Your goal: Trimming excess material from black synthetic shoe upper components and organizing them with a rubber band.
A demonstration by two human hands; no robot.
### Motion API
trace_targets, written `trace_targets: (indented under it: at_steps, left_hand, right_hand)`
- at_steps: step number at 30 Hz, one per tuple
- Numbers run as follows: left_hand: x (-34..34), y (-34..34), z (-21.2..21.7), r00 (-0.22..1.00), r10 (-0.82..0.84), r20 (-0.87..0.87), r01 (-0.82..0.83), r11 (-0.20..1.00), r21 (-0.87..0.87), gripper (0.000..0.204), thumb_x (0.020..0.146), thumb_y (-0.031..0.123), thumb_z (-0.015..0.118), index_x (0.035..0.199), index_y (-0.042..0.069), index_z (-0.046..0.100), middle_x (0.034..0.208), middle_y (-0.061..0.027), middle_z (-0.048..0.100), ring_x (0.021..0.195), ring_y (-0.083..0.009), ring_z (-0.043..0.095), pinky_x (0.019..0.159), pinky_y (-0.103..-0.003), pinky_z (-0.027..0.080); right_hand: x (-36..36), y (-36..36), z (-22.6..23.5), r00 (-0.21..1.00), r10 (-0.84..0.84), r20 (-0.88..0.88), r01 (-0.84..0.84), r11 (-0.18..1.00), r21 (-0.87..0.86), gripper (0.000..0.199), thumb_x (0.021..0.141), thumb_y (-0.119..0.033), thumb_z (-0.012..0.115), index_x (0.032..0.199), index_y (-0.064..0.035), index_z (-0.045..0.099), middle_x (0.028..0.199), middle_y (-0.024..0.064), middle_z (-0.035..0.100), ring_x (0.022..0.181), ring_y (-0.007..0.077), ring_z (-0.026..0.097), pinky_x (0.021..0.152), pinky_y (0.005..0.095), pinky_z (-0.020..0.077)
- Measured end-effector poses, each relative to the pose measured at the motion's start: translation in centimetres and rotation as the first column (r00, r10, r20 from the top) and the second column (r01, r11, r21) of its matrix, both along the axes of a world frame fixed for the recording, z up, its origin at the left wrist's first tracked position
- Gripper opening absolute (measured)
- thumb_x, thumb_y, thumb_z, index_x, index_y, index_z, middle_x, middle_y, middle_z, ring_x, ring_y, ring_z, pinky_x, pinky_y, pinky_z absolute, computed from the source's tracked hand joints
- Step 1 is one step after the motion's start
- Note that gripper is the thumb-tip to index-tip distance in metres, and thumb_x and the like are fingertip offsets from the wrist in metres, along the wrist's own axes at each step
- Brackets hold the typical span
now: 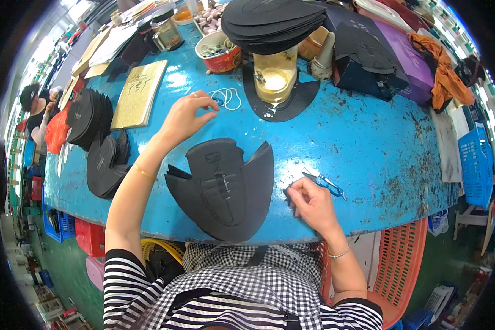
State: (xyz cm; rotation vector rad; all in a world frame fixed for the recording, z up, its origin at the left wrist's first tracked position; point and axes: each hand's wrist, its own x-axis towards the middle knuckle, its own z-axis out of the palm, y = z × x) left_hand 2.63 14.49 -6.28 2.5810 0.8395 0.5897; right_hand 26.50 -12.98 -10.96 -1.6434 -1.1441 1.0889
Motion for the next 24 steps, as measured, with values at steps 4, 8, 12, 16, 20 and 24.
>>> trace_targets:
  at_steps: [4,8,12,16,20,24]
  left_hand:
    - [3.1,1.9,-1.3,0.985,-0.009,-0.172,0.021,0.997,0.070,0.019,0.081,0.015,0.073,0.097,0.005,0.068,0.098,-0.0115,0.065,0.093,-0.0304,0.065,0.083,-0.040,0.052]
    - [4.2,2.9,-2.6,0.943,-0.030,-0.332,0.066,0.993,0.096,0.015,0.082,0.013,0.070,0.093,0.004,0.066,0.092,-0.0129,0.063,0.089,-0.0348,0.064,0.080,-0.044,0.051]
    - [4.4,3.0,-3.1,0.939,-0.034,-0.342,0.072,0.992,0.099,0.011,0.083,0.011,0.068,0.089,0.003,0.063,0.089,-0.0142,0.064,0.087,-0.0364,0.064,0.078,-0.045,0.051]
    - [4.0,2.9,-2.6,0.983,0.064,-0.171,-0.056,0.997,0.049,0.009,0.087,0.009,0.065,0.091,0.002,0.060,0.085,-0.0146,0.066,0.083,-0.0352,0.065,0.073,-0.043,0.050]
    - [3.3,3.2,-0.9,0.973,0.169,0.159,-0.137,0.972,-0.192,0.010,0.090,0.007,0.062,0.098,0.003,0.061,0.084,-0.0119,0.067,0.078,-0.0283,0.066,0.070,-0.037,0.050]
    - [2.7,2.8,1.1,0.995,0.074,0.071,-0.090,0.962,0.257,0.016,0.085,0.004,0.063,0.101,0.006,0.068,0.088,-0.0081,0.067,0.082,-0.0256,0.065,0.075,-0.036,0.050]
  right_hand:
    - [0.2,0.0,-0.2,1.000,-0.003,-0.017,0.004,1.000,0.023,0.013,0.096,-0.012,0.064,0.088,-0.0018,0.061,0.065,0.0017,0.063,0.050,0.0061,0.056,0.046,0.0232,0.0426]
    - [0.3,0.0,-0.2,0.999,-0.006,-0.039,0.007,1.000,0.029,0.012,0.095,-0.011,0.064,0.088,-0.0016,0.061,0.065,0.0020,0.063,0.050,0.0065,0.057,0.046,0.0228,0.0431]
    - [0.4,0.0,-0.2,0.999,-0.012,-0.030,0.013,0.999,0.044,0.012,0.095,-0.011,0.064,0.088,-0.0015,0.061,0.065,0.0022,0.063,0.050,0.0067,0.057,0.046,0.0227,0.0428]
    - [0.4,0.0,-0.4,0.999,-0.009,-0.034,0.012,0.998,0.066,0.012,0.095,-0.011,0.064,0.087,-0.0015,0.061,0.065,0.0020,0.063,0.050,0.0064,0.056,0.045,0.0228,0.0421]
    - [0.3,0.1,-0.3,0.999,-0.009,-0.044,0.012,0.998,0.069,0.012,0.095,-0.010,0.064,0.087,-0.0018,0.061,0.064,0.0016,0.062,0.049,0.0061,0.056,0.045,0.0228,0.0414]
    - [0.3,-0.1,-0.5,1.000,-0.011,-0.013,0.012,0.997,0.073,0.012,0.095,-0.010,0.064,0.087,-0.0021,0.061,0.063,0.0011,0.062,0.049,0.0058,0.055,0.045,0.0226,0.0411]
